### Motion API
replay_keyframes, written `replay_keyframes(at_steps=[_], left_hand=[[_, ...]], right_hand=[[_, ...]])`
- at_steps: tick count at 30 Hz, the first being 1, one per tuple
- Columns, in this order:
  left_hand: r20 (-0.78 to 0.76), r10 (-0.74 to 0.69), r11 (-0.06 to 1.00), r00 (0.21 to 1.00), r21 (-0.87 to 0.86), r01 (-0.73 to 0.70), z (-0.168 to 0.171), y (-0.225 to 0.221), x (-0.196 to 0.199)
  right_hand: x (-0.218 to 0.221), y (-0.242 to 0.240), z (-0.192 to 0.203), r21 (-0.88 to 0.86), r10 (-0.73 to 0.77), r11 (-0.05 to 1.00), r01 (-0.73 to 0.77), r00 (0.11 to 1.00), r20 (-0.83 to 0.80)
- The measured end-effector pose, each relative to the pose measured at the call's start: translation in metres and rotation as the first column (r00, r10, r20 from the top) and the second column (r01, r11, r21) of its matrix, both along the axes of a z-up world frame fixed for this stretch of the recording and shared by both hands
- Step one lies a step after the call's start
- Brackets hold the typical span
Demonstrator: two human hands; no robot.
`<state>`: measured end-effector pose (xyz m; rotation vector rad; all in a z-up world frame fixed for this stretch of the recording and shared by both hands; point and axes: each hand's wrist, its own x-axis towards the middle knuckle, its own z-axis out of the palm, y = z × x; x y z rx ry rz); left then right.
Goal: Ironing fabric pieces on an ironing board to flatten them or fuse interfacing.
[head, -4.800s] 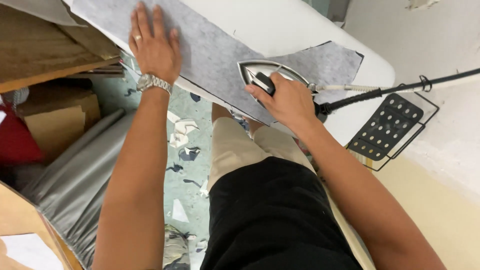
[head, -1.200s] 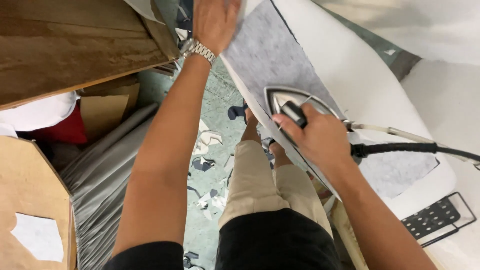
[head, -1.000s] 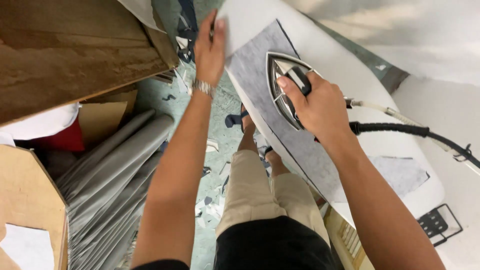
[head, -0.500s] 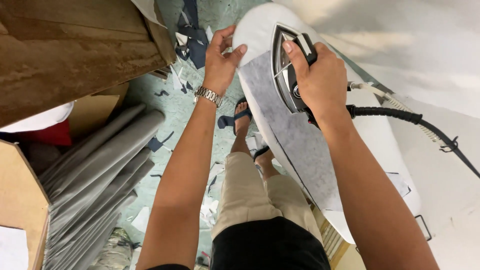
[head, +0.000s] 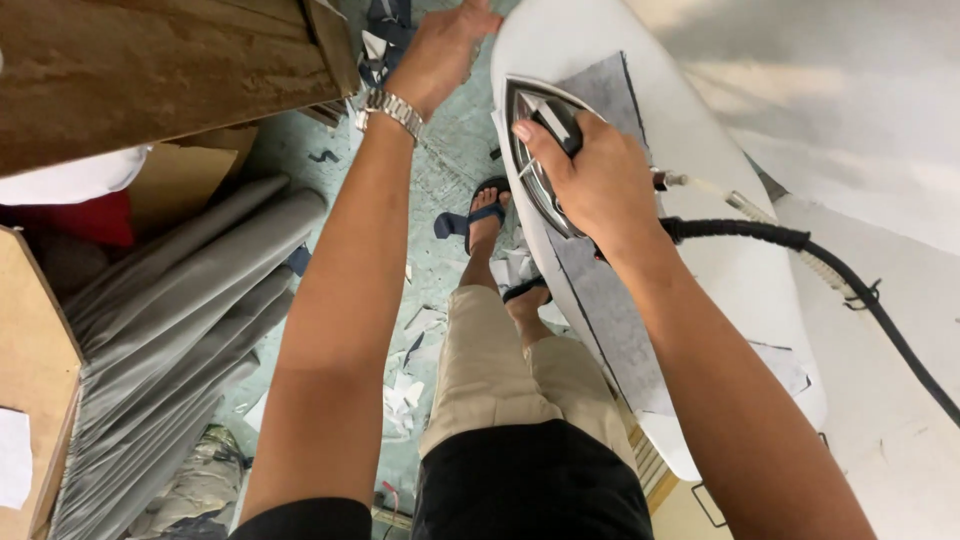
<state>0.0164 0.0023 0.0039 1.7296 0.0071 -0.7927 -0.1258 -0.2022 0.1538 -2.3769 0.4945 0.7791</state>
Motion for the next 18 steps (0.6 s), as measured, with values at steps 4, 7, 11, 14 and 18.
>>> replay_keyframes(at_steps=[4,7,11,14,18], left_hand=[[0.085,-0.105,0.993,0.991,0.053,0.101,-0.007,0.008,0.006],[0.131,-0.077,0.990,0.988,-0.108,0.092,-0.041,0.006,0.009],[0.100,-0.104,0.986,0.989,-0.122,0.116,-0.037,0.006,0.001],[0.087,-0.123,0.982,0.989,-0.132,0.134,-0.027,0.012,0.011],[0.048,-0.128,0.988,0.991,-0.079,0.132,-0.023,0.012,0.011]], right_hand=[[0.002,0.004,-0.008,-0.016,0.018,1.000,-0.017,0.999,0.042],[0.005,0.001,-0.024,-0.048,0.081,0.996,-0.074,0.981,0.174],[0.012,0.007,-0.026,-0.054,0.072,0.997,-0.062,0.978,0.197],[0.016,0.010,-0.020,-0.039,0.051,0.998,-0.045,0.986,0.160],[0.019,0.013,-0.014,-0.004,0.003,1.000,-0.002,0.994,0.112]])
